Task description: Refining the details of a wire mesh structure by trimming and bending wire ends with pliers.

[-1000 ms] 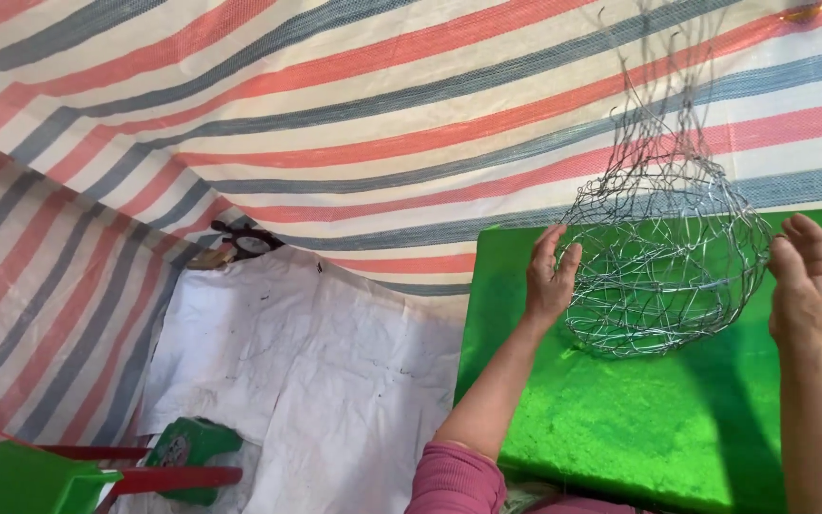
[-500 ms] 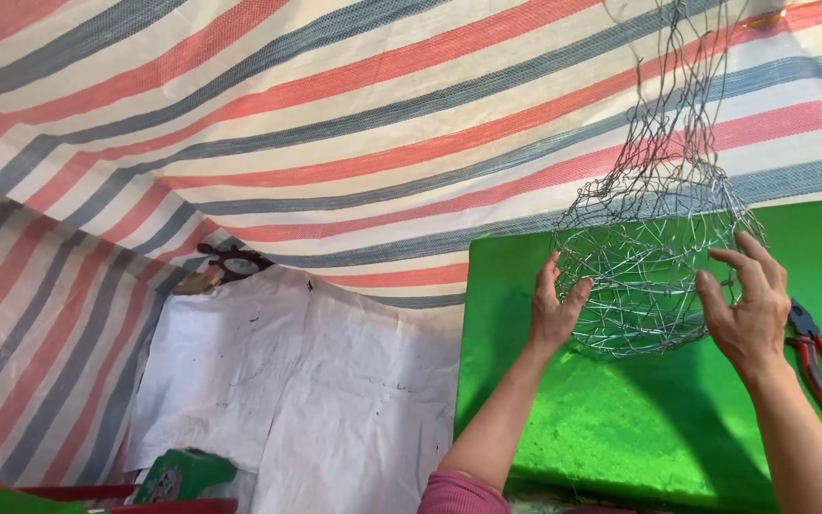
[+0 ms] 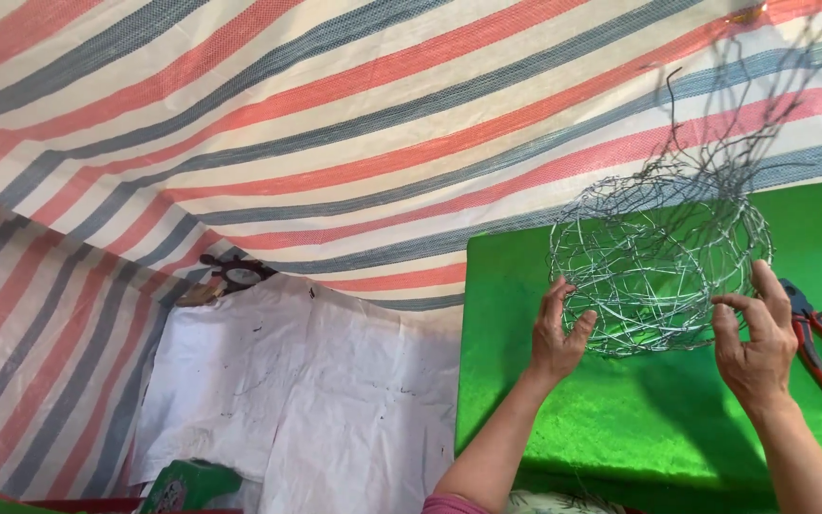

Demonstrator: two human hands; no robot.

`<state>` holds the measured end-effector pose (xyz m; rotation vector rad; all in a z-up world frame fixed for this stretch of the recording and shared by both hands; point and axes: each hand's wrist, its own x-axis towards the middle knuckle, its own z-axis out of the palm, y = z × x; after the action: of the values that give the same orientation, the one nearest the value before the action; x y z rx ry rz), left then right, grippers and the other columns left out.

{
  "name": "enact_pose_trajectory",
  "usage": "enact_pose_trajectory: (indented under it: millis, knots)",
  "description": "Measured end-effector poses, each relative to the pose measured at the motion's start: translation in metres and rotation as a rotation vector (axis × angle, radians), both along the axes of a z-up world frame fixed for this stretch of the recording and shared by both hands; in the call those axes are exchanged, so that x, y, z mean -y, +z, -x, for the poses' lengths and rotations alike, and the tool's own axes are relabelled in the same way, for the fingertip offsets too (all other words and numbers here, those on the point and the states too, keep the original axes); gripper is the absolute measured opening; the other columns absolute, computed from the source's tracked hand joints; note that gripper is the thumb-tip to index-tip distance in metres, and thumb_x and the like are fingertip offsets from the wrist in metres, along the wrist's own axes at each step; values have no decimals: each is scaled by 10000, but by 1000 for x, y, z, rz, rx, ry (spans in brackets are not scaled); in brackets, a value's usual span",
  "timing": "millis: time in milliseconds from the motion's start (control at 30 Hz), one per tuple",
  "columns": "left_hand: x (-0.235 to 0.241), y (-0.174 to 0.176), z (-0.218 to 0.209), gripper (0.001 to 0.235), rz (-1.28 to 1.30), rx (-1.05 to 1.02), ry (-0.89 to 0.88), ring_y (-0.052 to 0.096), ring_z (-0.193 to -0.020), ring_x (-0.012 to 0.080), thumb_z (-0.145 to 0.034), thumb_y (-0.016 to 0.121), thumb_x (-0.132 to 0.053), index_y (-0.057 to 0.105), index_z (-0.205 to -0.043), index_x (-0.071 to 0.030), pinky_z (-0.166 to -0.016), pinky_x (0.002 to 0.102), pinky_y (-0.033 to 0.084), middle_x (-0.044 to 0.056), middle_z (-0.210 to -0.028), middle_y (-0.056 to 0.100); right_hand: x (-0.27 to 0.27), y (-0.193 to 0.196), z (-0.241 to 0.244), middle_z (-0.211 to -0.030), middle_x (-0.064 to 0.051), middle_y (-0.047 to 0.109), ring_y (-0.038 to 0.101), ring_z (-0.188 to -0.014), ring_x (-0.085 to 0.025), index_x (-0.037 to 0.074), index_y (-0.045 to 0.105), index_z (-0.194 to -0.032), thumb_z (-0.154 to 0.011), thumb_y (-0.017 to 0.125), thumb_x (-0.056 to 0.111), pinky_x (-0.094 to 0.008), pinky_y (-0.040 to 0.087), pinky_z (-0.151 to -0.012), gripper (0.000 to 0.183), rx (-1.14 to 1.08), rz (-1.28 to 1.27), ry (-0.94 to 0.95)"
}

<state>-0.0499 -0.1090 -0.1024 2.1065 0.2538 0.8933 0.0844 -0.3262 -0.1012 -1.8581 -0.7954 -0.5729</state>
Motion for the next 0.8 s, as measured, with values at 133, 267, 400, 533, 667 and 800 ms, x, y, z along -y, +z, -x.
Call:
enact_pose_trajectory:
  millis: [133, 267, 400, 533, 667, 800]
  knots:
    - [2, 2, 6, 636, -6, -33, 16, 503, -1362, 419, -1033, 407, -581, 419, -1400, -61, -1034, 561, 519, 250, -1518, 449, 1, -1, 1, -1731, -359, 391, 478, -1516, -520, -74, 734, -1060, -1140, 521, 165, -636, 476, -1136, 330, -14, 58, 16]
    - [-4, 2, 6, 605, 53, -30, -20, 498, -1400, 406, -990, 537, -488, 480, -1403, -50, -1118, 525, 463, 227, -1502, 511, -4, -3, -6, -1741, -348, 381, 443, -1538, -521, -95, 693, -952, -1174, 475, 281, -682, 419, -1146, 488, -9, 51, 24]
    - [5, 20, 10, 579, 120, 31, -85, 515, -1392, 419, -998, 528, -540, 492, -1377, -105, -1129, 549, 474, 219, -1496, 523, -5, 6, -4, -1702, -402, 385, 429, -1546, -541, -118, 693, -940, -1175, 475, 161, -633, 441, -1182, 425, 29, -28, 87]
    - [27, 43, 35, 605, 296, -16, -80, 533, -1353, 358, -968, 570, -494, 492, -1415, -94, -1079, 484, 484, 160, -1450, 555, -1, 8, 7, -1665, -408, 470, 492, -1521, -526, -96, 703, -958, -1194, 480, 178, -609, 459, -1153, 425, 80, -34, 55]
    - [48, 50, 59, 569, 310, 30, -37, 524, -1375, 335, -982, 591, -424, 473, -1405, -62, -1145, 472, 435, 158, -1447, 556, 4, 5, 16, -1630, -415, 510, 534, -1481, -520, -93, 704, -966, -1217, 485, 159, -611, 482, -1115, 417, 80, -58, 83]
    - [53, 50, 71, 677, 307, -10, -23, 490, -1406, 341, -949, 619, -414, 417, -1466, -26, -1181, 458, 406, 176, -1480, 511, 2, 8, 16, -1620, -444, 489, 509, -1496, -561, -123, 700, -1009, -1208, 502, 91, -631, 492, -1135, 353, 43, -72, 170]
